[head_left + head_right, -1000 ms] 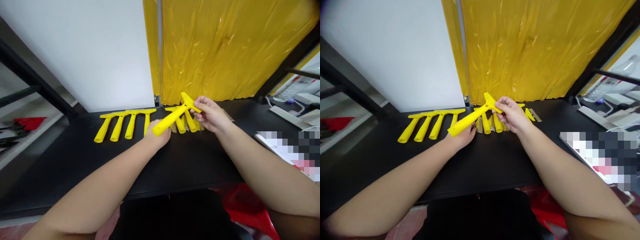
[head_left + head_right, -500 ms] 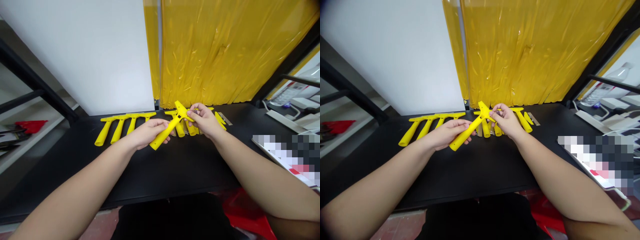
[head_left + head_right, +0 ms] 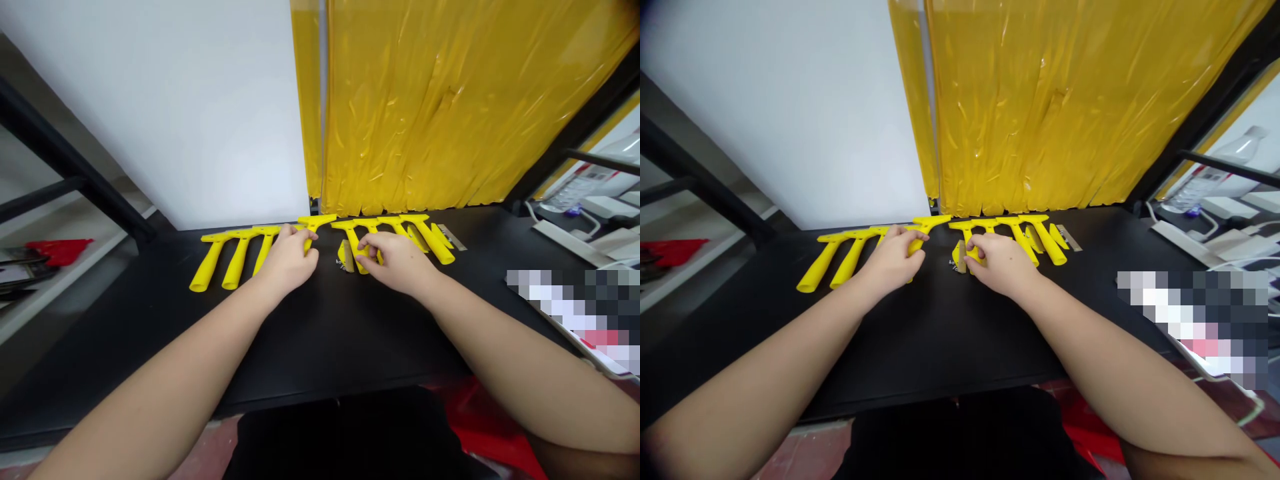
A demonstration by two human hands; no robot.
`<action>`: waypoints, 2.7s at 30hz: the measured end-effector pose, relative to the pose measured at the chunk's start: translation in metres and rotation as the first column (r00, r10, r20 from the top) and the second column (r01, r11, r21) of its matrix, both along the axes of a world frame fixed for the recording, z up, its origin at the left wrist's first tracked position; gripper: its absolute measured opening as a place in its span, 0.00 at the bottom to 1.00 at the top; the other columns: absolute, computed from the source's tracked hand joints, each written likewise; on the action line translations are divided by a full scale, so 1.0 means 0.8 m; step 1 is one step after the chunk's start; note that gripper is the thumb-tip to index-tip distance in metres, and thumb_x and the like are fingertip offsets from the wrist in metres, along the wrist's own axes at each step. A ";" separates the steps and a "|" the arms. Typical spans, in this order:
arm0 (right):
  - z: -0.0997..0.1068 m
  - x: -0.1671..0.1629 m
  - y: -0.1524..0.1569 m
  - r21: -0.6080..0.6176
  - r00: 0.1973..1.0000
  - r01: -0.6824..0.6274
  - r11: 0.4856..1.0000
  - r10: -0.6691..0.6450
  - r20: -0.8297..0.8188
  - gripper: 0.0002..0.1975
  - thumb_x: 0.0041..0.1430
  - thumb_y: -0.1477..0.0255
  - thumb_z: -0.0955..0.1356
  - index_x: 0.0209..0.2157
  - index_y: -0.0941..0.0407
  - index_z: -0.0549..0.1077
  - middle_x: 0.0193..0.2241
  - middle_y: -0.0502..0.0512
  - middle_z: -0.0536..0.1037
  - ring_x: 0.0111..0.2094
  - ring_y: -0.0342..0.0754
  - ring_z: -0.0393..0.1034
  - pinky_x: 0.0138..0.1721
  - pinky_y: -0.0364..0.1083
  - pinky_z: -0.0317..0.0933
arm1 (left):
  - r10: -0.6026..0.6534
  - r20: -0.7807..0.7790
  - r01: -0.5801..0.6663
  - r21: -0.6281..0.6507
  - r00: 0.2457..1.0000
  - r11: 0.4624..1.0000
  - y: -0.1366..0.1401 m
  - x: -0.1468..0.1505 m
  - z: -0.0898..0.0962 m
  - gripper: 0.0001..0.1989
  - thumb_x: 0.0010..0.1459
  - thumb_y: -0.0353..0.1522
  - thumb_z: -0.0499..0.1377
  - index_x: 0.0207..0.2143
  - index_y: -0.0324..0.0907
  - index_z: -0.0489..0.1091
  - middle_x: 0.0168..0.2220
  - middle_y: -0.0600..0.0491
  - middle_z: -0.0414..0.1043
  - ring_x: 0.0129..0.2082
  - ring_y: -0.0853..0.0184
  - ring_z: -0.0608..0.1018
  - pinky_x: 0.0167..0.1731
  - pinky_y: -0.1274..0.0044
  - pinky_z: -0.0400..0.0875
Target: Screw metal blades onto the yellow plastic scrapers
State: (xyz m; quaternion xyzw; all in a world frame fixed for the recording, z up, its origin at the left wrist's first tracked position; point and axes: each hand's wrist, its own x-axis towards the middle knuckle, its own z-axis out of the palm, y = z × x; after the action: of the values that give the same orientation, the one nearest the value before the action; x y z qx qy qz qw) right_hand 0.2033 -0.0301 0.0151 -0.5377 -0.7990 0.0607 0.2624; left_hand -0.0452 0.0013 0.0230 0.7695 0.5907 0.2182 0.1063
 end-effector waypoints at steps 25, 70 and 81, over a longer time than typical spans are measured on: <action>-0.002 -0.008 -0.007 -0.113 0.945 0.096 0.989 -0.055 0.321 0.14 0.65 0.69 0.72 0.51 0.51 0.82 0.47 0.59 0.84 0.46 0.60 0.80 0.40 0.52 0.70 | -0.163 -0.240 0.109 -0.224 0.957 0.968 0.017 0.053 -0.001 0.27 0.63 0.41 0.58 0.59 0.35 0.74 0.65 0.33 0.65 0.61 0.46 0.76 0.62 0.63 0.72; -0.006 0.043 0.047 0.123 0.920 0.165 0.979 -0.108 -0.376 0.08 0.66 0.64 0.66 0.34 0.53 0.72 0.34 0.56 0.78 0.38 0.55 0.73 0.43 0.52 0.65 | -0.186 -0.429 0.174 -0.068 0.884 0.982 0.002 -0.053 0.004 0.23 0.70 0.46 0.49 0.49 0.49 0.80 0.46 0.45 0.83 0.50 0.46 0.79 0.53 0.57 0.68; -0.011 0.047 0.055 0.106 0.908 0.091 0.990 -0.039 -0.417 0.10 0.66 0.63 0.67 0.34 0.53 0.74 0.35 0.55 0.78 0.41 0.54 0.73 0.48 0.53 0.65 | -0.259 -0.476 0.189 -0.189 0.841 0.964 -0.017 -0.070 0.026 0.14 0.59 0.45 0.58 0.41 0.51 0.79 0.30 0.51 0.79 0.36 0.51 0.81 0.43 0.64 0.69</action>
State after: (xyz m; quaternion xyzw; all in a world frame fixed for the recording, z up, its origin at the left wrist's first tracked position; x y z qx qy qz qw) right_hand 0.2413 0.0136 0.0065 -0.5216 -0.7091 0.1153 0.4602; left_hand -0.1011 -0.0121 0.0437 0.8544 0.5173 -0.0412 0.0273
